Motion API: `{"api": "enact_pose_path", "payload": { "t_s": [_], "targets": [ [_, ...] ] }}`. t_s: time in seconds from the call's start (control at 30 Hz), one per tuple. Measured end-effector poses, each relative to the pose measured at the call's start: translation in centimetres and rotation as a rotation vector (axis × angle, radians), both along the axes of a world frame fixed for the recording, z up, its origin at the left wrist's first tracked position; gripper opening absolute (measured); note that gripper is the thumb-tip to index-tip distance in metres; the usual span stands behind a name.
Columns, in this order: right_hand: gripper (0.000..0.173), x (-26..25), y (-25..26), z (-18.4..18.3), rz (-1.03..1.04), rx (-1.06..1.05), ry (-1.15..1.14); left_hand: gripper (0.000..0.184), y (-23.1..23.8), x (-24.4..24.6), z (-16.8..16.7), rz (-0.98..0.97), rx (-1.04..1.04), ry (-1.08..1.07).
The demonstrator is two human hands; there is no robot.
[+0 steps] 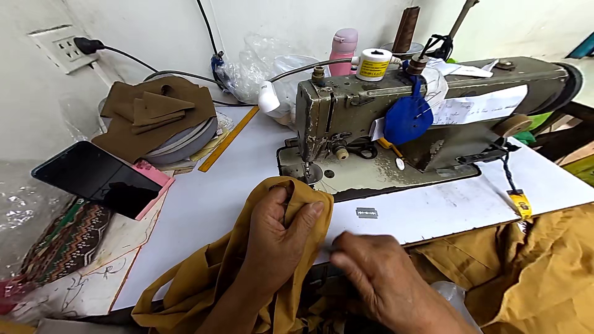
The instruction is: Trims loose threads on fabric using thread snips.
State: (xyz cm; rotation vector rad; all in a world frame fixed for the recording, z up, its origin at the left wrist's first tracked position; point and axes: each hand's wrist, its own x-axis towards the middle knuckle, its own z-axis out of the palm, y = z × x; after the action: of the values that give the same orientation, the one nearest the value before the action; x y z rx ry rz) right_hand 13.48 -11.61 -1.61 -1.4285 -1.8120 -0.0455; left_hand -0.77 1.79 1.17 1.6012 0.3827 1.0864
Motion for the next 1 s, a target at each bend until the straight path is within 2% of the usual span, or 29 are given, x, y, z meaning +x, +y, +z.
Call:
{"api": "enact_pose_path", "payload": {
  "t_s": [0.1,0.13,0.27,0.37,0.9,1.0],
  "targets": [
    [0.042,-2.6,-1.9,0.5,0.279,-0.219,0.021,0.018,0.6,0.1,0.0,0.002,-0.009,-0.021],
    [0.040,-2.9,-2.1,0.5,0.305,-0.246,0.046,0.018,0.7,0.1,0.0,-0.010,-0.017,-0.026],
    [0.038,-0.7,-0.3,0.1,-0.010,0.012,0.113,0.017,0.3,0.0,0.1,-0.043,-0.034,-0.023],
    [0.039,0.3,0.7,0.2,-0.106,0.075,0.103,0.017,0.2,0.0,0.3,-0.042,-0.036,-0.018],
    [0.042,0.5,0.9,0.1,-0.137,0.093,-0.034,0.016,0.2,0.2,0.3,-0.035,-0.019,0.029],
    [0.044,0.0,0.2,0.1,-0.030,0.050,-0.060,0.015,0.3,0.3,0.2,-0.024,-0.025,0.031]
  ]
}}
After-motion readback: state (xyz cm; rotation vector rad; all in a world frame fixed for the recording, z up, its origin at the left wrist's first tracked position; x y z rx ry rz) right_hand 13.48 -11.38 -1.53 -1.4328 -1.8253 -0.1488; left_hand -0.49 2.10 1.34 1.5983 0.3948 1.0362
